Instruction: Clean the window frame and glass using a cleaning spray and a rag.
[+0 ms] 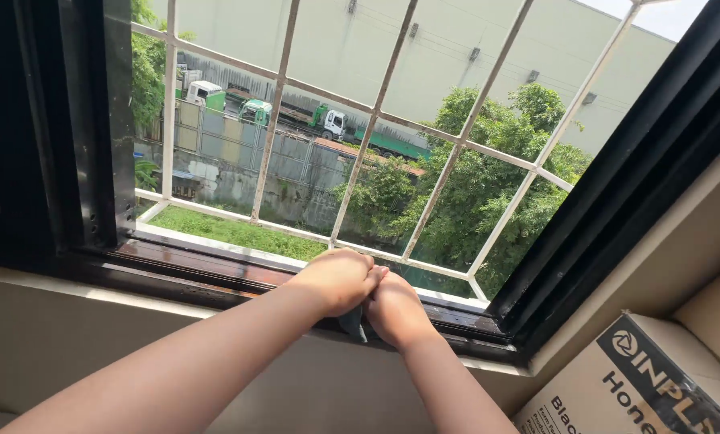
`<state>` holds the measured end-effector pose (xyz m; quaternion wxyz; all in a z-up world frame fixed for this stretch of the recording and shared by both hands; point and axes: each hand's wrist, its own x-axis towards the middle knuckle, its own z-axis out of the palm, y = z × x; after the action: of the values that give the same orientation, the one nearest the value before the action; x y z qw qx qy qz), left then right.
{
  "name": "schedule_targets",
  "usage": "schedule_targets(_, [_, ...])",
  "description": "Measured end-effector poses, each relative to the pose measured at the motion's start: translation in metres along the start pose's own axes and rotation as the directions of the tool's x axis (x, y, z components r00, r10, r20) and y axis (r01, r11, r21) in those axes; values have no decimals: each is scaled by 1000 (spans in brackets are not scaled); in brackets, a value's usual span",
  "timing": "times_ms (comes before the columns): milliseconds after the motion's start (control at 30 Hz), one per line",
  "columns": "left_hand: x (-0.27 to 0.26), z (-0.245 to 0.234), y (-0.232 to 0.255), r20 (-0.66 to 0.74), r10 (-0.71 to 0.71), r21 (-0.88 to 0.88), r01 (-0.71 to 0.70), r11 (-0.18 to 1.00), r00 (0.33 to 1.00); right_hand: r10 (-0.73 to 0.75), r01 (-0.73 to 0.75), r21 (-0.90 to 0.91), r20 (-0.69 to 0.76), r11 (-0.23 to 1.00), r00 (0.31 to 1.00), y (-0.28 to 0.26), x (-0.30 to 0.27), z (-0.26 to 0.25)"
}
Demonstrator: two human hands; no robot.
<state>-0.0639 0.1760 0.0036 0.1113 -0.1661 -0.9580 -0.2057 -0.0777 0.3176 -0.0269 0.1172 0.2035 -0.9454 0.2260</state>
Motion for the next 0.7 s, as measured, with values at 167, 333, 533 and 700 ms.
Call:
schedule_targets(167, [55, 93, 92, 74, 305, -278, -274, 921, 950, -171, 94, -388, -169, 917, 971, 176, -28, -14])
schedule_targets(333, [82, 108, 107, 104, 335, -382, -273, 883, 936, 229, -209, -550, -33, 808, 973, 153, -30, -28])
schedule_targets(533, [87, 88, 65, 203, 174, -388, -84, 918, 964, 468, -403, -440, 45, 802, 882, 74, -17, -33])
schedule_targets(700, [76, 43, -35, 184, -7, -271, 58, 961, 983, 108, -47, -595, 68, 802, 992, 4, 6, 14])
